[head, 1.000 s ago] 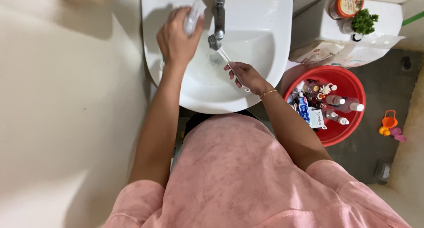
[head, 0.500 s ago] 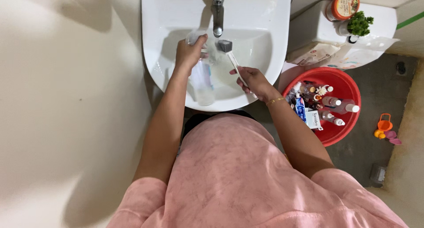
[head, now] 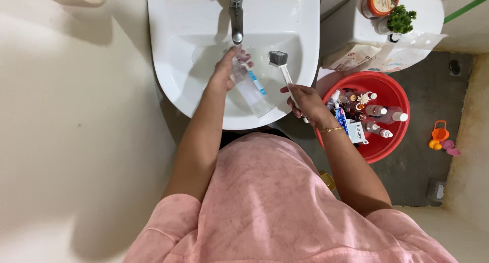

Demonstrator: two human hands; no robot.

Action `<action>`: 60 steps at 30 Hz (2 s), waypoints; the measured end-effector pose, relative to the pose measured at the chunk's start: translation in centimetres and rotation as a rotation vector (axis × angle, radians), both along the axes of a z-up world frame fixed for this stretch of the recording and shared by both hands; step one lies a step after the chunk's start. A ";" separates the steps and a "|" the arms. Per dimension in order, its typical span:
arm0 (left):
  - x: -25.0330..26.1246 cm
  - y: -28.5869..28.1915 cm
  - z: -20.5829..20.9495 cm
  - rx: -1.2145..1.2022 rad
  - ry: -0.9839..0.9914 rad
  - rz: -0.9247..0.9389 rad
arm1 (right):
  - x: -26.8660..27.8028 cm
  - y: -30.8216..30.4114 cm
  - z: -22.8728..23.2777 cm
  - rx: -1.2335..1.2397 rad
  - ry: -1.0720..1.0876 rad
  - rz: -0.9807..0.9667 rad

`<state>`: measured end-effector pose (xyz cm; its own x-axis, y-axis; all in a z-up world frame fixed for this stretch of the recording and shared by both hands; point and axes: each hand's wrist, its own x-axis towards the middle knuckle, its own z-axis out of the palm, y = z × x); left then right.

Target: The person scrubs a white bathroom sink with a brush while holding a spray bottle. They repeatedly spray the sink and scrub the basin and faucet area, then rinse the brush under running water.

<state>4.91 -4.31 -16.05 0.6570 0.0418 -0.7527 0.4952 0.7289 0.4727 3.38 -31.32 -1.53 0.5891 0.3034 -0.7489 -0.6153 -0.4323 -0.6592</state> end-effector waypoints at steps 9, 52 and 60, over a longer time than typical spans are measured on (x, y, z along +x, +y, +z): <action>-2.9 1.1 3.5 0.160 -0.028 0.086 | 2.1 3.2 -0.8 -0.063 -0.041 0.212; -13.8 1.5 13.3 0.797 -0.468 0.332 | 9.6 6.2 -3.8 -0.226 -0.518 0.708; -12.4 1.6 13.5 0.687 -0.485 0.334 | 5.5 2.8 -2.4 -0.357 -1.060 0.682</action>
